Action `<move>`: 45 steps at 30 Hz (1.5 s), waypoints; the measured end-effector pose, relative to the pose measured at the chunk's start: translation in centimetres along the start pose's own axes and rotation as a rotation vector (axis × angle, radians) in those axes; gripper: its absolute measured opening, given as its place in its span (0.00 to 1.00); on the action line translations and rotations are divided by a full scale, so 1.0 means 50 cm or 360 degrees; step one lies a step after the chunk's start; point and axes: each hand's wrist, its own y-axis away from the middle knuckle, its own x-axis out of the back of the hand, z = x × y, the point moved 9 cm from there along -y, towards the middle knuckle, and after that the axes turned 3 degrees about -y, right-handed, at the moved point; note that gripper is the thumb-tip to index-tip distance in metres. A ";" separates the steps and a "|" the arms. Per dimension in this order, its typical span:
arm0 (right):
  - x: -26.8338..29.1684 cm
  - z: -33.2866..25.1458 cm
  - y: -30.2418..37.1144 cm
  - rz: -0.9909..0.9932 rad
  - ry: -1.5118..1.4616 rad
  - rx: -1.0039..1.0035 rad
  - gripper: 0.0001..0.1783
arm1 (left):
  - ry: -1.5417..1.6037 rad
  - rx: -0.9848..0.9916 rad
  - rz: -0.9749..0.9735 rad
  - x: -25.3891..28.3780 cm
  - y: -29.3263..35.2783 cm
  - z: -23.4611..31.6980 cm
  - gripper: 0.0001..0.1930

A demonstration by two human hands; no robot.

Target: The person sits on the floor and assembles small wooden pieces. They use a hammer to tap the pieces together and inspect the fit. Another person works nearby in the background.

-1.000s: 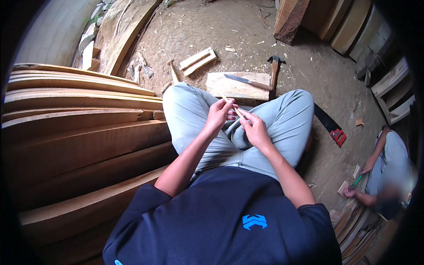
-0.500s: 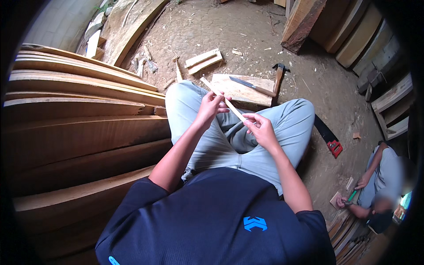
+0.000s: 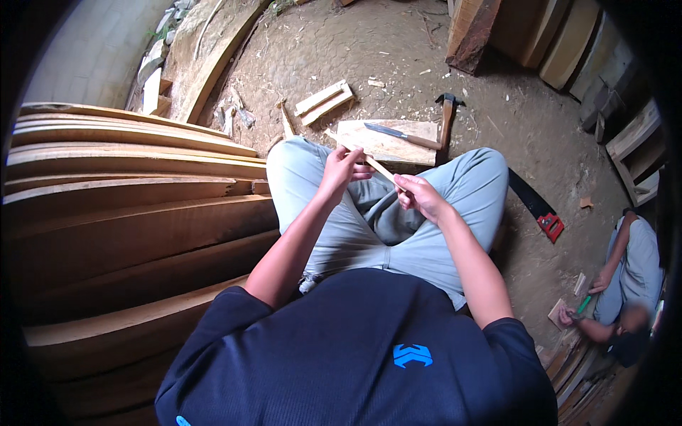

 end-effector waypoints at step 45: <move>0.103 -0.067 0.044 0.0441 -0.0798 0.0730 0.16 | -0.0027 -0.0144 -0.0002 -0.088 0.033 -0.001 0.23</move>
